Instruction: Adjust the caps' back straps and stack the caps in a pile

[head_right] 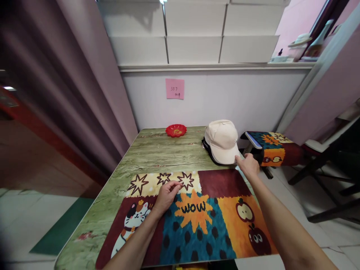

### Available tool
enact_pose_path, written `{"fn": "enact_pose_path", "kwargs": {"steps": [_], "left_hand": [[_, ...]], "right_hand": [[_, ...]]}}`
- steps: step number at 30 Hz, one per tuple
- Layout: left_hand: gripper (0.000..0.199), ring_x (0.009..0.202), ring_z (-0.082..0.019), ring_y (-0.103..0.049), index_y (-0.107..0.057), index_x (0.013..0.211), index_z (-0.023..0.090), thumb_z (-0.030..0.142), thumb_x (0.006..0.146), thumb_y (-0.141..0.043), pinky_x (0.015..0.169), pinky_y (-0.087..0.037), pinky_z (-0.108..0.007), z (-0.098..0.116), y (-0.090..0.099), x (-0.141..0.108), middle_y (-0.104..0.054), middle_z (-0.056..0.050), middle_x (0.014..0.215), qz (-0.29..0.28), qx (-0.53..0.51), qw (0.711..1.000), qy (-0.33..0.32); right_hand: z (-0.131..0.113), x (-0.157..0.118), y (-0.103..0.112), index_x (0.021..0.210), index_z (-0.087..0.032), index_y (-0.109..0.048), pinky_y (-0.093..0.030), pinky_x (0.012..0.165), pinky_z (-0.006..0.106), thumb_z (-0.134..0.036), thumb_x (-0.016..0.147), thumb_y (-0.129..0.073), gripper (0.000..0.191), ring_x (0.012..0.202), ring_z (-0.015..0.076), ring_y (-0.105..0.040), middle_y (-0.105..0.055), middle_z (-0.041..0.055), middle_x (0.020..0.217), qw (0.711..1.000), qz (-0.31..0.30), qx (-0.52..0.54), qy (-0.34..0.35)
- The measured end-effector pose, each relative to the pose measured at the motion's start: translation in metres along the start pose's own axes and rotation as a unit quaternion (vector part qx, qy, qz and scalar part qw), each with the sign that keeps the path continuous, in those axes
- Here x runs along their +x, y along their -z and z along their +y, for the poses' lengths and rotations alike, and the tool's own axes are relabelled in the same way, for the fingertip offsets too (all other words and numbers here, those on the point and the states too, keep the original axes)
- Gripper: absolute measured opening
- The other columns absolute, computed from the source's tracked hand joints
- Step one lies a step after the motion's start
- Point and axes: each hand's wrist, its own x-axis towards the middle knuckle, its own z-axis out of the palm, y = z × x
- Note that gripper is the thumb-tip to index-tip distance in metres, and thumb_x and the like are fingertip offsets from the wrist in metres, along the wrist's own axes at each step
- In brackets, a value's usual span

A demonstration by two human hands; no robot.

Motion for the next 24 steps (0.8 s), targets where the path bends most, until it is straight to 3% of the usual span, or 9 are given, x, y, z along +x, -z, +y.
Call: {"fn": "enact_pose_path", "kwargs": {"steps": [3,6,8,10,13,16,18,20,24], "left_hand": [[0.025,0.064,-0.017,-0.062,-0.074,0.092,0.016,0.036,0.083,-0.061,0.062,-0.049,-0.028,-0.002,0.000,0.006,-0.071,-0.005,0.075,0.001,-0.048,0.998,0.044],[0.052,0.058,-0.014,-0.059,-0.062,0.130,0.016,0.029,0.079,-0.061,0.059,-0.046,-0.026,0.017,0.001,0.019,-0.069,-0.001,0.074,0.048,-0.043,0.996,0.056],[0.080,0.058,-0.013,-0.057,-0.040,0.154,0.021,0.023,0.077,-0.063,0.063,-0.047,-0.026,0.045,0.002,0.029,-0.068,0.002,0.076,0.071,-0.002,0.997,0.004],[0.093,0.057,-0.013,-0.055,-0.024,0.161,0.027,0.018,0.076,-0.062,0.068,-0.047,-0.027,0.080,0.004,0.037,-0.067,0.004,0.075,0.070,0.035,0.995,-0.066],[0.094,0.059,-0.015,-0.056,-0.027,0.161,0.028,0.013,0.075,-0.063,0.081,-0.048,-0.030,0.131,0.010,0.043,-0.066,0.003,0.073,0.086,0.054,0.983,-0.150],[0.087,0.071,-0.018,-0.061,-0.031,0.159,0.024,0.010,0.078,-0.060,0.087,-0.048,-0.033,0.168,0.017,0.042,-0.072,-0.003,0.090,0.116,0.132,0.967,-0.183],[0.089,0.078,-0.018,-0.063,-0.021,0.161,0.022,0.008,0.081,-0.057,0.084,-0.049,-0.032,0.184,0.022,0.039,-0.073,-0.008,0.109,0.130,0.256,0.942,-0.173],[0.093,0.079,-0.018,-0.064,-0.007,0.163,0.021,0.007,0.084,-0.054,0.080,-0.050,-0.031,0.193,0.026,0.037,-0.071,-0.012,0.120,0.138,0.361,0.909,-0.156],[0.098,0.077,-0.018,-0.066,0.008,0.163,0.022,0.007,0.086,-0.052,0.075,-0.051,-0.031,0.198,0.028,0.032,-0.072,-0.011,0.117,0.148,0.443,0.872,-0.144]], "right_hand": [[-0.012,-0.033,-0.003,0.133,-0.014,-0.057,-0.050,0.081,0.043,-0.038,0.081,-0.071,0.059,0.088,0.0330,-0.070,-0.074,0.0125,0.087,0.989,0.049,-0.095,0.104],[-0.039,-0.077,-0.010,0.138,-0.020,-0.055,-0.047,0.073,0.034,-0.037,0.080,-0.069,0.062,0.071,0.0247,-0.064,-0.070,0.0030,0.076,0.970,-0.031,-0.078,0.227],[-0.063,-0.106,-0.015,0.145,-0.023,-0.049,-0.045,0.071,0.031,-0.030,0.074,-0.072,0.075,0.061,0.0204,-0.057,-0.067,-0.0027,0.068,0.957,-0.101,-0.015,0.270],[-0.091,-0.130,-0.017,0.146,-0.025,-0.050,-0.045,0.072,0.030,-0.021,0.067,-0.074,0.082,0.054,0.0171,-0.048,-0.061,-0.0064,0.060,0.944,-0.141,0.070,0.290],[-0.130,-0.155,-0.015,0.146,-0.024,-0.051,-0.045,0.074,0.030,-0.012,0.064,-0.070,0.085,0.052,0.0154,-0.043,-0.057,-0.0069,0.056,0.924,-0.151,0.141,0.323],[-0.160,-0.169,-0.008,0.154,-0.018,-0.040,-0.046,0.071,0.030,-0.011,0.072,-0.062,0.085,0.057,0.0172,-0.051,-0.063,-0.0005,0.065,0.917,-0.105,0.023,0.385],[-0.174,-0.174,-0.002,0.161,-0.014,-0.023,-0.045,0.066,0.030,-0.011,0.079,-0.055,0.088,0.059,0.0186,-0.056,-0.069,0.0049,0.075,0.899,-0.059,-0.119,0.416],[-0.183,-0.177,0.003,0.163,-0.013,-0.006,-0.044,0.062,0.028,-0.011,0.083,-0.051,0.092,0.061,0.0194,-0.060,-0.072,0.0083,0.082,0.876,-0.019,-0.216,0.431],[-0.191,-0.183,0.009,0.162,-0.012,0.011,-0.042,0.057,0.027,-0.010,0.085,-0.050,0.098,0.064,0.0206,-0.064,-0.073,0.0104,0.087,0.855,0.014,-0.266,0.444]]}}
